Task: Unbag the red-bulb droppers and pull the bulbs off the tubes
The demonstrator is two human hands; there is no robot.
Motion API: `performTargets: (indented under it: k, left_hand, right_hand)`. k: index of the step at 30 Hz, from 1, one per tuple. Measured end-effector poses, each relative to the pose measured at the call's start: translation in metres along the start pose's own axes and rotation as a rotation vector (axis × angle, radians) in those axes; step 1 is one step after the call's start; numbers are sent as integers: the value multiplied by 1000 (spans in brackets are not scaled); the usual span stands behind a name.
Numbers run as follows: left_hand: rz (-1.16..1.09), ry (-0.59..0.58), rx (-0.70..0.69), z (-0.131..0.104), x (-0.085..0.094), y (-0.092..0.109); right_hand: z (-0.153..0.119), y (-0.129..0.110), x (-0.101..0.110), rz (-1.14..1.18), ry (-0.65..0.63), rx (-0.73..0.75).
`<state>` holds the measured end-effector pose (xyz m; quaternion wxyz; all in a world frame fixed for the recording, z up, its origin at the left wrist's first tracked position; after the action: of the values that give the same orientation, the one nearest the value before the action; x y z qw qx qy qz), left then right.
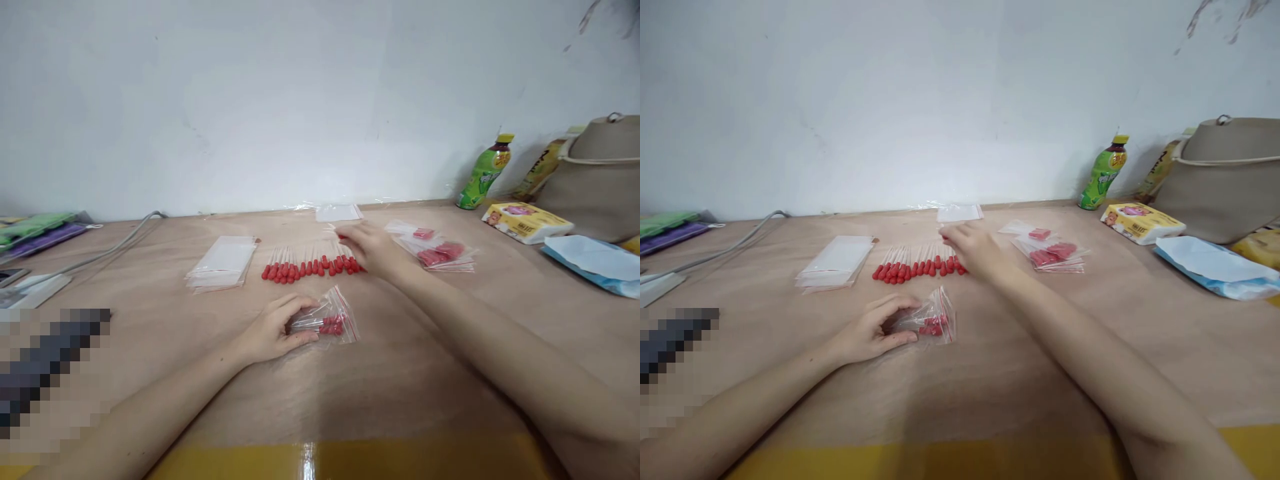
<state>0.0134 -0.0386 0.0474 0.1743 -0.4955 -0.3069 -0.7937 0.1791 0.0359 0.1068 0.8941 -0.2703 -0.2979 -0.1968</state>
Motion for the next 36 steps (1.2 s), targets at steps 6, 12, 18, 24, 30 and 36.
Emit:
performTargets:
  k: [6, 12, 18, 24, 30, 36]
  left_hand:
    - [-1, 7, -29, 0, 1, 3]
    - [-13, -6, -3, 1, 1, 2]
    - [-10, 2, -16, 0, 0, 2]
    - [-13, -3, -27, 2, -1, 0]
    - [-5, 11, -42, 4, -1, 2]
    - [66, 55, -123, 7, 4, 8]
  right_hand:
    - [-3, -5, -58, -371, -295, 121]
    - [-11, -2, -69, -402, -336, 99]
    - [-4, -7, -40, -271, -192, 0]
    - [-37, -7, 0, 53, -10, -198]
    - [-71, -30, -24, 303, -305, -77]
    - [-64, -47, -39, 293, -411, -63]
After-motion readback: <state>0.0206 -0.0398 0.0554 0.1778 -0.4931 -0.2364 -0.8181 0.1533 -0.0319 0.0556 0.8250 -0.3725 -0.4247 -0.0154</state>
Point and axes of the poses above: each hand's wrist, its own z-axis towards the middle knuckle, its own x-axis out of the back of the hand, y = z × x, the point moved 7 cm from there along z, towards the middle knuckle, and after that the axes turned 10 degrees about z, right-handed, at the moved point
